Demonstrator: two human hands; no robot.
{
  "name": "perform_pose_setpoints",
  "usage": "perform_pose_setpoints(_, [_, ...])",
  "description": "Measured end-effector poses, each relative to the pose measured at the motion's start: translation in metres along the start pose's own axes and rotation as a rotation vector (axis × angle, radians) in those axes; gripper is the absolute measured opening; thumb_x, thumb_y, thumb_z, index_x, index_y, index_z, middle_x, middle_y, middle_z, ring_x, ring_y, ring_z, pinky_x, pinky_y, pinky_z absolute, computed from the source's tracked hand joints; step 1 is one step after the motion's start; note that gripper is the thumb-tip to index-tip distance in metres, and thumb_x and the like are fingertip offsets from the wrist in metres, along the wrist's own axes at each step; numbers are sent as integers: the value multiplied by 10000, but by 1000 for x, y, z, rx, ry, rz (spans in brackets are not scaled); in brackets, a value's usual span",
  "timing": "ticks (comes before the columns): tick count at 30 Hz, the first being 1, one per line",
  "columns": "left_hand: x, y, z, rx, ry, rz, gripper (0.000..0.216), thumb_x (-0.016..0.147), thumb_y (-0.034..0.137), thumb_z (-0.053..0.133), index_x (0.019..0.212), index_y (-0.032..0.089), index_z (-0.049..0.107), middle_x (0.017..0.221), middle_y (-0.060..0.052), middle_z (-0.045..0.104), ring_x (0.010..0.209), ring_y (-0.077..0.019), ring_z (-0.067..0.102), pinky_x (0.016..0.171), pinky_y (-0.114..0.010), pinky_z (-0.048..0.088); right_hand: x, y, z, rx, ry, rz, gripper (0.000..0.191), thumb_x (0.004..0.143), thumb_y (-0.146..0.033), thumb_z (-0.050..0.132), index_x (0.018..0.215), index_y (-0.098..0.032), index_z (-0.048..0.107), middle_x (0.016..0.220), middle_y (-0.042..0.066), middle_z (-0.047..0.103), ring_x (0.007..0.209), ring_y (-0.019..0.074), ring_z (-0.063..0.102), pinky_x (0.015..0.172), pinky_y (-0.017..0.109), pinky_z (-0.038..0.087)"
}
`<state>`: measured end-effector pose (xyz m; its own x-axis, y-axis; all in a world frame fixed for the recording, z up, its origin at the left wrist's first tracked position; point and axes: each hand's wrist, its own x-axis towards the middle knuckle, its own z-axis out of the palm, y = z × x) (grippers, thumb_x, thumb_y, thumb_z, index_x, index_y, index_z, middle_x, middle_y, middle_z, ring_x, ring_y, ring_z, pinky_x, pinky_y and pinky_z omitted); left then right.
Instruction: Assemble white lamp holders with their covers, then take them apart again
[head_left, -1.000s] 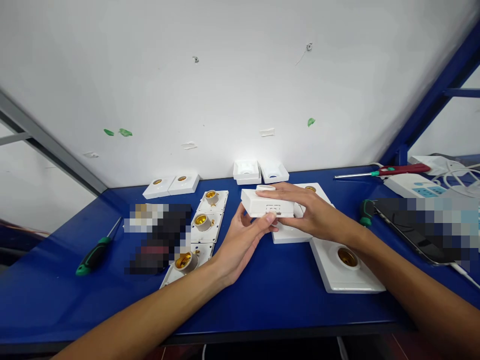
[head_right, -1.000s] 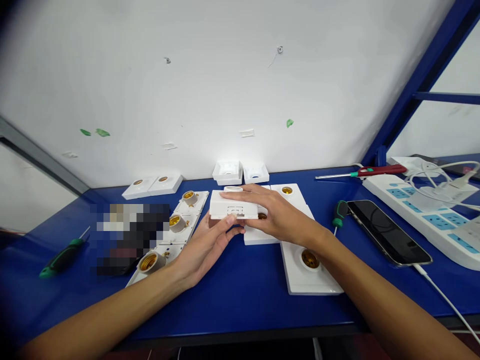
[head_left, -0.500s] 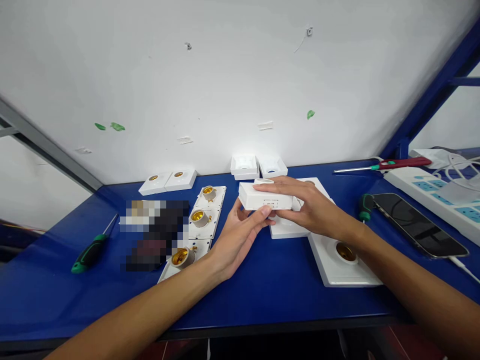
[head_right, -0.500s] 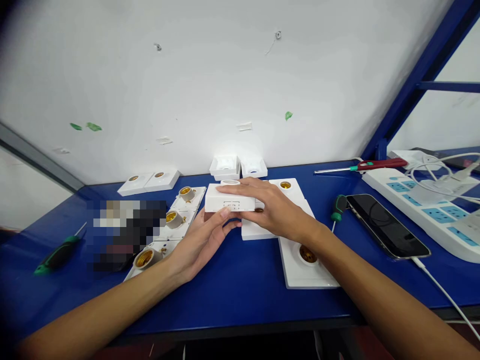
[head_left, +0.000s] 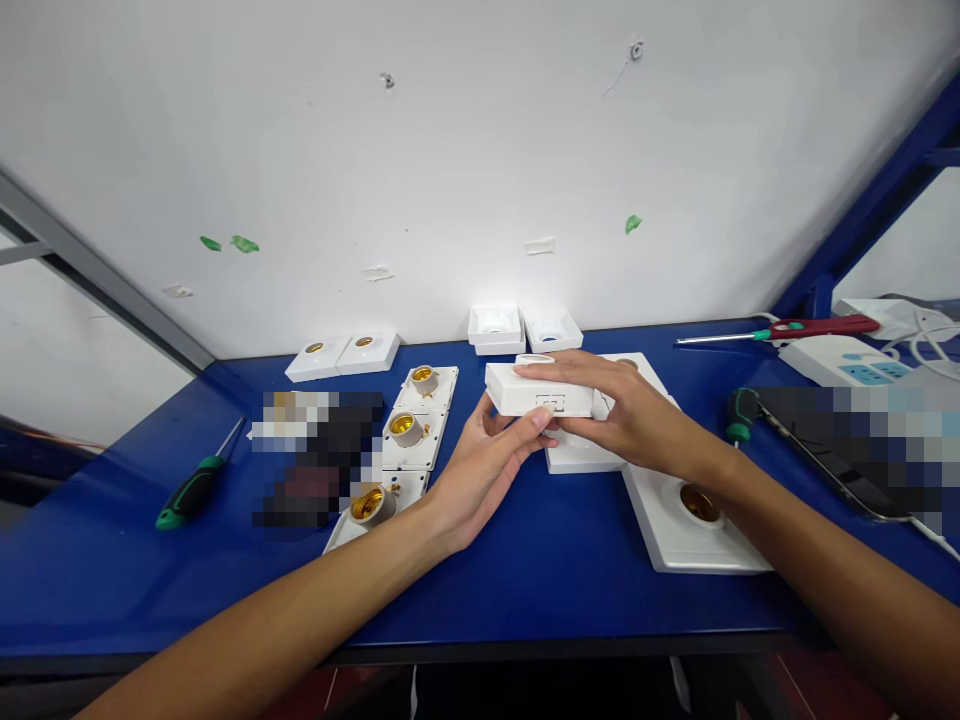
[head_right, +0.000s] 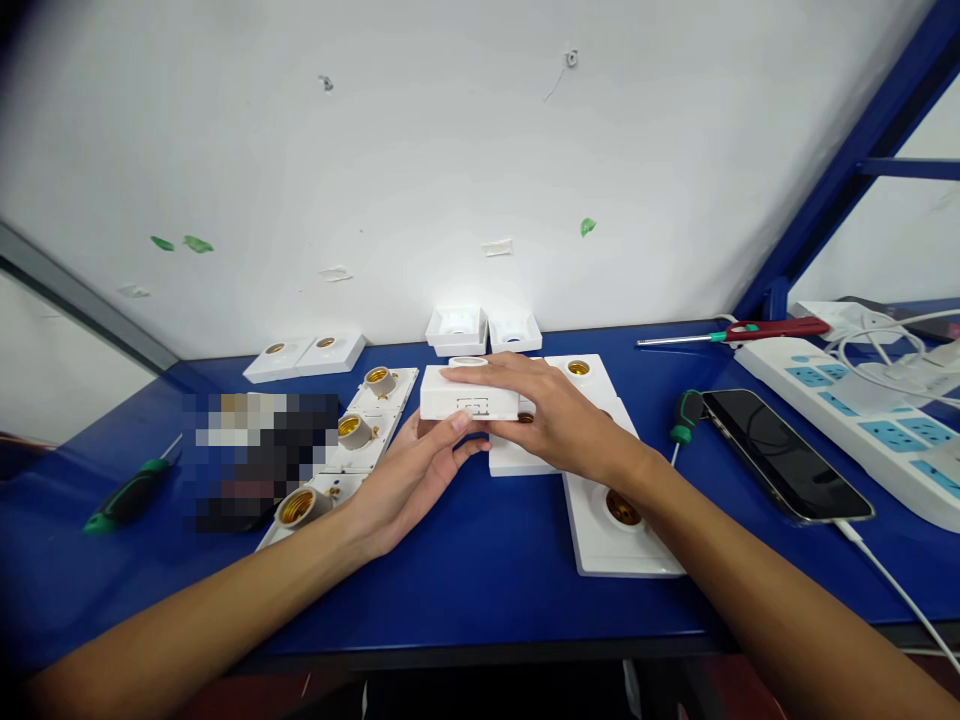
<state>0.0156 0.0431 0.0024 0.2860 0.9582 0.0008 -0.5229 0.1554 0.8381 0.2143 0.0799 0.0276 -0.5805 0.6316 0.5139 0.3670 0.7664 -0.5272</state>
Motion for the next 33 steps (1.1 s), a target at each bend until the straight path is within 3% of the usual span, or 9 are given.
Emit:
perform_pose_setpoints(7, [0, -1, -2, 5, 4, -10, 597, 849, 246, 878, 1379, 288, 607, 1222, -46, 724, 1184, -228, 646, 958, -364, 559, -1, 0, 0, -24, -5, 20, 541, 975, -246, 696, 1486, -371, 571, 1486, 74, 628, 1317, 298, 617, 987, 481, 565])
perform_pose_setpoints(17, [0, 1, 1, 2, -11, 0, 546, 859, 245, 863, 1350, 259, 625, 1205, -66, 717, 1117, -224, 663, 930, -369, 557, 1, -2, -1, 16, 13, -22, 461, 995, -312, 681, 1451, -328, 612, 1389, 78, 692, 1262, 285, 628, 1025, 501, 520])
perform_pose_setpoints(29, [0, 6, 5, 61, -28, 6, 485, 845, 277, 872, 1265, 215, 638, 1166, -65, 704, 1086, -208, 642, 927, -357, 532, -1, 1, -1, -36, 36, -9, 497, 983, -189, 653, 1444, -372, 615, 1463, 40, 659, 1363, 265, 580, 1111, 523, 459])
perform_pose_setpoints(33, [-3, 8, 7, 254, 92, 26, 643, 798, 277, 901, 1334, 239, 547, 1239, -67, 655, 1011, -179, 642, 926, -356, 530, -1, 2, -1, -46, 49, -4, 565, 980, -162, 646, 1478, -415, 569, 1469, 18, 661, 1348, 268, 590, 1085, 528, 469])
